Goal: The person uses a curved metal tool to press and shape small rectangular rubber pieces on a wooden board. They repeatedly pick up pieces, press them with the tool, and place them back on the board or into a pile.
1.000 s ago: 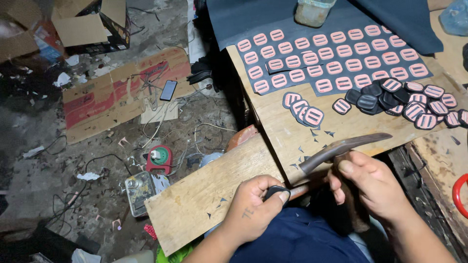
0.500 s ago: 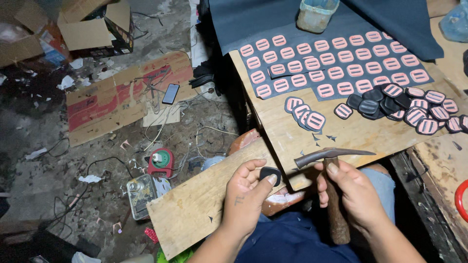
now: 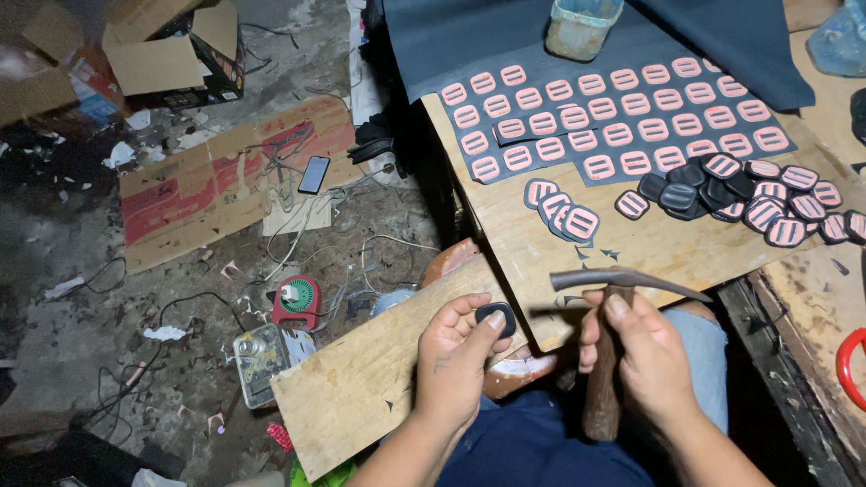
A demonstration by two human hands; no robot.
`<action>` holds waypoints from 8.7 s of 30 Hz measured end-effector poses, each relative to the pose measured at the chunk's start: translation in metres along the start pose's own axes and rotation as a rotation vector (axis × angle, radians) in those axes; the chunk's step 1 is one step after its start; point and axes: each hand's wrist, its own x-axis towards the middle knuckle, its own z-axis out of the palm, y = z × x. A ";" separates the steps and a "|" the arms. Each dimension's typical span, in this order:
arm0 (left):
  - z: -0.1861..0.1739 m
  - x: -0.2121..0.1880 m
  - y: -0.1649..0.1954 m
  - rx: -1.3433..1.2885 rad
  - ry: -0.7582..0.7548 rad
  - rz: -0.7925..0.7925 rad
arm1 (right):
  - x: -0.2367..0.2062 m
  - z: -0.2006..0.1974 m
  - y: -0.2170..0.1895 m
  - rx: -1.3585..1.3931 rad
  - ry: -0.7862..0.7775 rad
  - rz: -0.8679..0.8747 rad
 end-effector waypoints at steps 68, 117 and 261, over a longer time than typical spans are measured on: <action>0.009 0.065 -0.040 0.461 -0.190 -0.030 | 0.071 0.018 -0.048 -0.981 -0.225 -0.367; -0.009 0.148 -0.009 0.458 0.057 0.163 | 0.154 0.091 -0.078 -1.524 -0.303 -0.545; -0.025 0.156 -0.016 0.818 0.110 0.156 | 0.160 0.070 -0.076 -1.399 -0.344 -0.439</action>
